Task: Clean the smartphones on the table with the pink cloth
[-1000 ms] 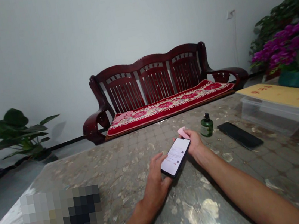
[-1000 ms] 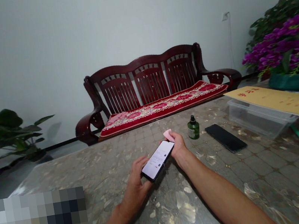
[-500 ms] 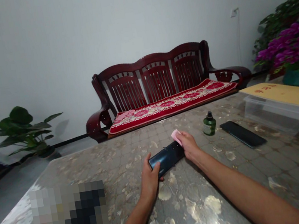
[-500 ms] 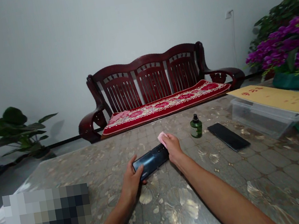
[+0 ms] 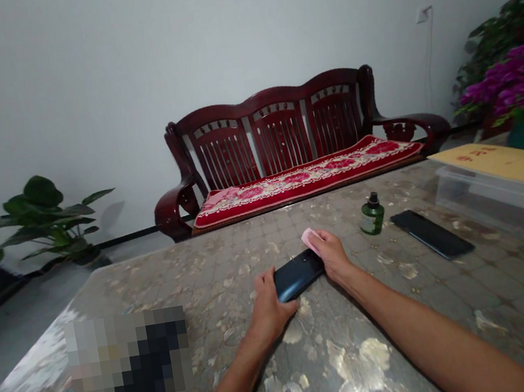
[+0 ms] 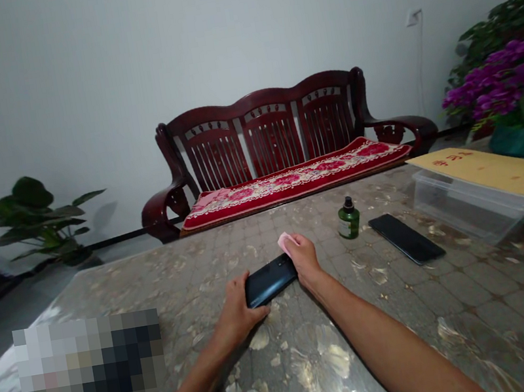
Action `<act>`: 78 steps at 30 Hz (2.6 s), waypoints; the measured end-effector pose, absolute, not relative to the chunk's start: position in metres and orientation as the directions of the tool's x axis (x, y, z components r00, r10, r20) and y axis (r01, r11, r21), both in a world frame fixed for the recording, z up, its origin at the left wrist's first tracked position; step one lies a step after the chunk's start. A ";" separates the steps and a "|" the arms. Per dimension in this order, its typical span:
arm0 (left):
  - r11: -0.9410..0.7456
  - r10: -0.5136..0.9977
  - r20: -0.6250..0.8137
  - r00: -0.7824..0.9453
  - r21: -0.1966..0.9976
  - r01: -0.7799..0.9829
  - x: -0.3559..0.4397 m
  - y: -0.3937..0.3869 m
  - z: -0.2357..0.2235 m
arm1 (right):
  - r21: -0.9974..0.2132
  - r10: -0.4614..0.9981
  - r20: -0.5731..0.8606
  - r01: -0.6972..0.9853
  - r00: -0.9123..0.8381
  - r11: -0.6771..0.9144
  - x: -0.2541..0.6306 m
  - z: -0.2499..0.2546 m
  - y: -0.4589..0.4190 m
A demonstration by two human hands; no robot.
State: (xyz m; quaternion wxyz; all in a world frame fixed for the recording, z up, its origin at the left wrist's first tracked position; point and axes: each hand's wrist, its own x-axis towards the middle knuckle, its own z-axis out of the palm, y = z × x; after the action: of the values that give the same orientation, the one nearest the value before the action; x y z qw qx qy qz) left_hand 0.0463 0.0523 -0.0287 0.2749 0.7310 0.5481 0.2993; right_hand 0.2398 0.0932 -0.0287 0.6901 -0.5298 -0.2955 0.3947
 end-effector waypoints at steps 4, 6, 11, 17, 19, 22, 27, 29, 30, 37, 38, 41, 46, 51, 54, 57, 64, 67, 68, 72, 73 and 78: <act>-0.320 0.945 0.149 0.292 0.612 0.723 0.043 0.052 -0.023 | -0.980 0.883 0.045 -0.151 0.467 0.130 0.241 -0.030 0.090; -0.353 0.934 0.147 0.326 0.520 0.777 0.039 0.052 -0.018 | -0.985 0.898 0.072 -0.109 0.435 0.132 0.242 -0.030 0.089; -0.442 0.897 0.179 0.404 0.359 0.822 0.034 0.053 -0.011 | -0.988 0.919 0.113 -0.055 0.378 0.144 0.241 -0.031 0.088; -0.455 0.891 0.173 0.421 0.349 0.819 0.034 0.052 -0.015 | -0.982 0.921 0.102 -0.111 0.375 0.154 0.242 -0.034 0.087; -0.461 0.888 0.171 0.428 0.346 0.818 0.033 0.051 -0.015 | -0.978 0.925 0.092 -0.140 0.369 0.153 0.245 -0.035 0.087; -0.477 0.877 0.146 0.458 0.369 0.797 0.028 0.052 -0.012 | -0.970 0.929 0.065 -0.197 0.365 0.145 0.252 -0.037 0.089; -0.512 0.835 0.084 0.543 0.479 0.713 0.010 0.056 -0.008 | -0.960 0.937 0.034 -0.249 0.347 0.127 0.264 -0.034 0.094; -0.505 0.835 0.087 0.543 0.514 0.694 0.004 0.055 -0.009 | -0.967 0.939 0.042 -0.221 0.340 0.123 0.268 -0.032 0.094; -0.501 0.836 0.093 0.540 0.530 0.684 0.002 0.054 -0.009 | -0.973 0.938 0.051 -0.195 0.342 0.124 0.270 -0.030 0.094; -0.487 0.843 0.136 0.521 0.603 0.631 0.004 0.047 -0.012 | -0.970 0.908 0.227 0.166 0.351 0.178 0.282 -0.018 0.067; -0.495 0.839 0.147 0.524 0.607 0.622 0.005 0.046 -0.012 | -0.943 0.903 0.284 0.267 0.323 0.201 0.282 -0.016 0.062; -0.520 0.828 0.184 0.530 0.607 0.601 0.006 0.044 -0.014 | -0.641 0.867 0.489 0.713 0.094 0.284 0.278 -0.009 0.045; -0.513 0.843 0.204 0.497 0.583 0.630 0.008 0.041 -0.019 | -0.292 0.880 0.459 0.914 -0.125 0.282 0.271 -0.009 0.027; -0.488 0.862 0.212 0.460 0.590 0.643 0.009 0.044 -0.020 | -0.199 0.906 0.386 0.943 -0.176 0.267 0.259 -0.012 0.019; -0.484 0.862 0.203 0.465 0.603 0.634 0.008 0.045 -0.020 | -0.219 0.891 0.371 0.908 -0.261 0.357 0.243 -0.010 0.014; -0.482 0.863 0.206 0.462 0.606 0.632 0.007 0.045 -0.021 | -0.204 0.842 0.359 0.847 -0.403 0.492 0.233 -0.007 0.011; -0.479 0.863 0.191 0.468 0.607 0.634 0.007 0.044 -0.019 | -0.108 0.884 0.399 0.945 -0.244 0.309 0.264 -0.008 0.017; -0.493 0.853 0.193 0.485 0.601 0.629 0.006 0.044 -0.020 | -0.115 0.886 0.427 0.960 -0.184 0.254 0.267 -0.008 0.015; -0.504 0.847 0.200 0.493 0.598 0.623 0.006 0.044 -0.021 | -0.120 0.878 0.430 0.950 -0.210 0.287 0.264 -0.007 0.013; -0.566 0.806 0.232 0.544 0.572 0.594 0.003 0.044 -0.021 | -0.126 0.800 0.407 0.841 -0.440 0.527 0.242 -0.005 0.009; -0.581 0.794 0.233 0.561 0.562 0.589 0.003 0.044 -0.019 | -0.139 0.794 0.404 0.827 -0.455 0.545 0.239 -0.006 0.010; -0.626 0.759 0.204 0.619 0.489 0.607 0.006 0.044 -0.007 | -0.329 0.871 0.435 0.860 -0.228 0.390 0.254 -0.011 0.027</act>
State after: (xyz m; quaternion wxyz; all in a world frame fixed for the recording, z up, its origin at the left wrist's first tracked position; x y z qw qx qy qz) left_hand 0.0064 0.0442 -0.0074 0.1899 0.8794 0.3883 0.1996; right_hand 0.2536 0.0266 -0.0111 0.2842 -0.5524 -0.7836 0.0095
